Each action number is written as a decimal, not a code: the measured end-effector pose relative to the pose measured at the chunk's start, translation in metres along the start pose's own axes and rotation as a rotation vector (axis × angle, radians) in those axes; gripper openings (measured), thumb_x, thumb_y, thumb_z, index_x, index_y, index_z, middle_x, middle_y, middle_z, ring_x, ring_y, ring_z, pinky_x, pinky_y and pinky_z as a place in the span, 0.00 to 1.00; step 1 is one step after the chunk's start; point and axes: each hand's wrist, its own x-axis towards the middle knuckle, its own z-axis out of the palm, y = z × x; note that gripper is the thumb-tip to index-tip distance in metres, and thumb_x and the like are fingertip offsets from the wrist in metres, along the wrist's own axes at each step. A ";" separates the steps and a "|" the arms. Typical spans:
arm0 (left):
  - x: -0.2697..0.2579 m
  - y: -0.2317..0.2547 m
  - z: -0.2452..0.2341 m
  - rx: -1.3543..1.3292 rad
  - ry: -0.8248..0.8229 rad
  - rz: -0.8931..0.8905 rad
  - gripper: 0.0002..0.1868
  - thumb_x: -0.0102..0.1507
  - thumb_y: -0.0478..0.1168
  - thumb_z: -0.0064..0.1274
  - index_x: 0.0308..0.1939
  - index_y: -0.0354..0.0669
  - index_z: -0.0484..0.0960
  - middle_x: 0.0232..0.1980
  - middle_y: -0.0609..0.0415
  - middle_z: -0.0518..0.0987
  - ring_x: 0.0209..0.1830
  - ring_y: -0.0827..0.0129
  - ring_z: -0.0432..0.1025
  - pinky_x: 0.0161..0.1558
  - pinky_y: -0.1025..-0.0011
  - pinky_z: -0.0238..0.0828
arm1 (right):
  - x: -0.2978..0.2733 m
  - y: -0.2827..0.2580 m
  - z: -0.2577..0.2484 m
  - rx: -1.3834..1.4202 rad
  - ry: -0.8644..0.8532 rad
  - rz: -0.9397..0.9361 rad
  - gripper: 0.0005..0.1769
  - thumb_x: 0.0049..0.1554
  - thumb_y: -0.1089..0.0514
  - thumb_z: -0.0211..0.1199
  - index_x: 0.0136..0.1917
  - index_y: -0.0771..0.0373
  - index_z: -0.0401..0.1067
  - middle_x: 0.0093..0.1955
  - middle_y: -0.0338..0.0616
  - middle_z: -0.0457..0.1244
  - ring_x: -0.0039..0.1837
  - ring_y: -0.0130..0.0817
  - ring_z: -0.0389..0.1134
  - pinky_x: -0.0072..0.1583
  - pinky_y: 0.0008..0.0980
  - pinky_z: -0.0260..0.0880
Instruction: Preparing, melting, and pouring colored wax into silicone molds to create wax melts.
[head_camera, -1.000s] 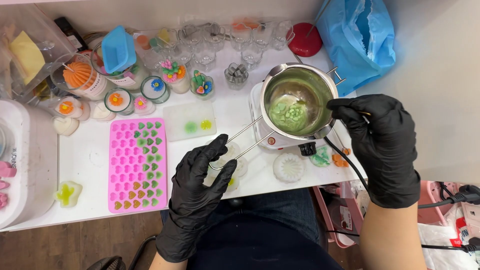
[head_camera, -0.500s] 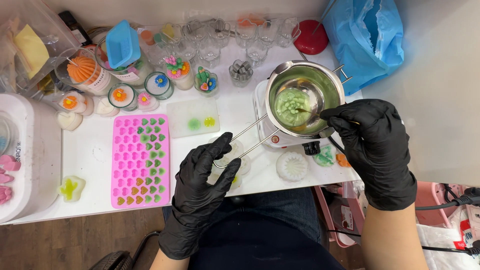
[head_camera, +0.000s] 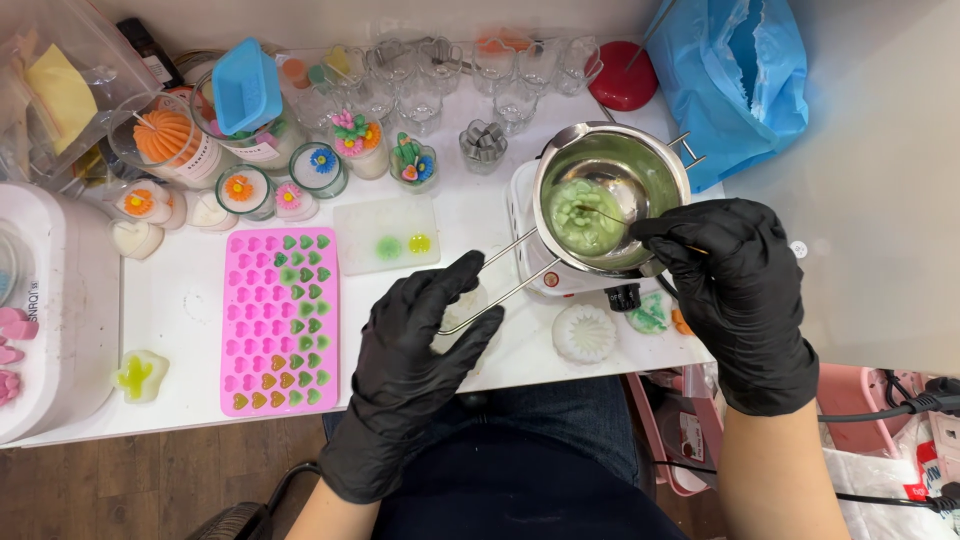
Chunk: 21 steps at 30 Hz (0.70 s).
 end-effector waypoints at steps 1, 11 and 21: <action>0.004 0.003 0.000 -0.018 -0.029 -0.021 0.31 0.59 0.43 0.68 0.65 0.47 0.77 0.48 0.54 0.83 0.45 0.62 0.77 0.47 0.65 0.74 | -0.002 0.002 0.000 -0.030 -0.014 0.010 0.19 0.52 0.69 0.73 0.54 0.55 0.75 0.55 0.39 0.70 0.58 0.41 0.69 0.62 0.38 0.67; 0.012 0.005 0.021 0.039 -0.090 -0.085 0.25 0.59 0.47 0.68 0.58 0.48 0.81 0.26 0.59 0.72 0.24 0.66 0.69 0.28 0.63 0.65 | -0.007 0.001 -0.011 -0.086 -0.024 0.012 0.19 0.54 0.68 0.74 0.56 0.53 0.76 0.56 0.37 0.69 0.58 0.39 0.69 0.62 0.36 0.67; 0.007 0.009 0.024 0.168 -0.087 0.041 0.25 0.60 0.48 0.66 0.58 0.45 0.81 0.24 0.58 0.70 0.24 0.65 0.67 0.31 0.63 0.63 | -0.015 -0.002 -0.021 -0.143 -0.001 0.050 0.21 0.53 0.67 0.76 0.57 0.51 0.78 0.54 0.37 0.69 0.59 0.37 0.69 0.61 0.34 0.68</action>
